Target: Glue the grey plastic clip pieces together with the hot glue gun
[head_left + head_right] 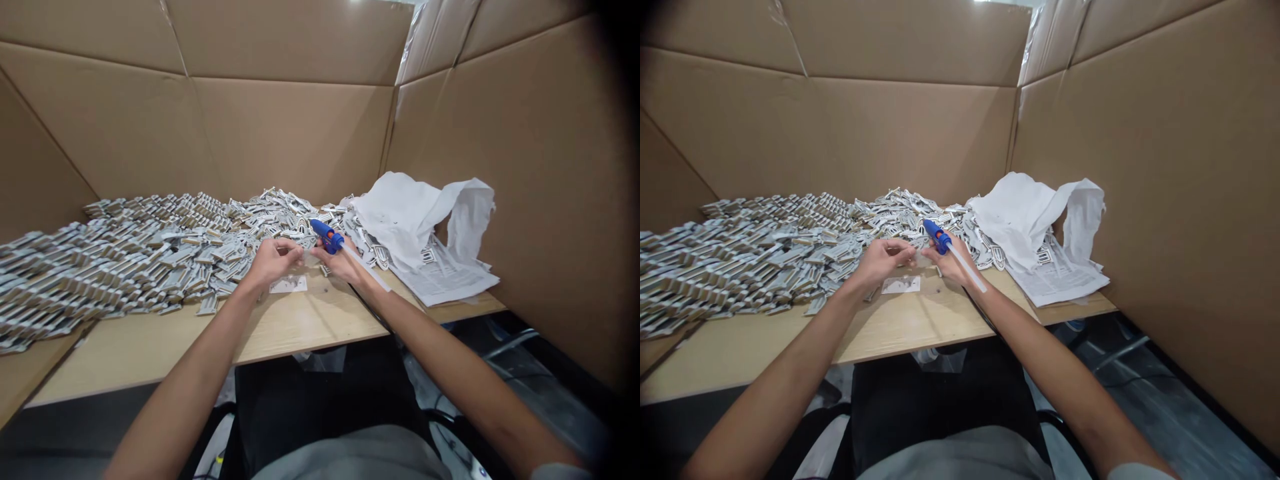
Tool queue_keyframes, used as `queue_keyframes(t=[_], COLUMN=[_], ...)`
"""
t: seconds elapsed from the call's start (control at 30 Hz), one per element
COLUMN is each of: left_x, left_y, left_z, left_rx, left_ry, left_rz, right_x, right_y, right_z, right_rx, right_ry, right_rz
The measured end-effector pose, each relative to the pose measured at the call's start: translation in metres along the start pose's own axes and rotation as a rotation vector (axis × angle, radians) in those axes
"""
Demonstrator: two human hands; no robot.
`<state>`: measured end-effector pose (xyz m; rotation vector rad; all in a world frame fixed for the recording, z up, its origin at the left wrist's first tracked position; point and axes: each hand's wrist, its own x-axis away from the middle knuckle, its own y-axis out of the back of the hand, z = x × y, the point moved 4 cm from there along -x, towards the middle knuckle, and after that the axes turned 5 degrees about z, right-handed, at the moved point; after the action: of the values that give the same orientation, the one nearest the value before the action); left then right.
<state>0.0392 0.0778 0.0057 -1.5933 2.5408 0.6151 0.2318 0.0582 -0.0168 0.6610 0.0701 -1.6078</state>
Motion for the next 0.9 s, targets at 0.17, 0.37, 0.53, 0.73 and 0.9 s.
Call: queue_keyframes(t=[0.17, 0.37, 0.53, 0.73, 0.9], left_x=[0.001, 0.000, 0.002, 0.002, 0.003], left_y=[0.017, 0.014, 0.003, 0.000, -0.010], left_z=[0.000, 0.006, 0.002, 0.001, 0.001], left_rx=[0.026, 0.116, 0.171, 0.144, 0.266], left_ry=[0.127, 0.200, 0.187, 0.078, 0.017], left_rz=[-0.247, -0.236, -0.141, -0.072, 0.026], right_x=[0.004, 0.000, -0.001, 0.003, 0.004], right_y=[-0.004, 0.004, 0.004, 0.003, 0.008], right_z=[0.006, 0.008, 0.015, 0.020, 0.023], right_rx=[-0.062, -0.066, -0.033, -0.023, -0.002], right_ry=[-0.090, -0.001, 0.012, 0.001, 0.044], right_rz=[0.217, -0.029, 0.019, -0.007, -0.140])
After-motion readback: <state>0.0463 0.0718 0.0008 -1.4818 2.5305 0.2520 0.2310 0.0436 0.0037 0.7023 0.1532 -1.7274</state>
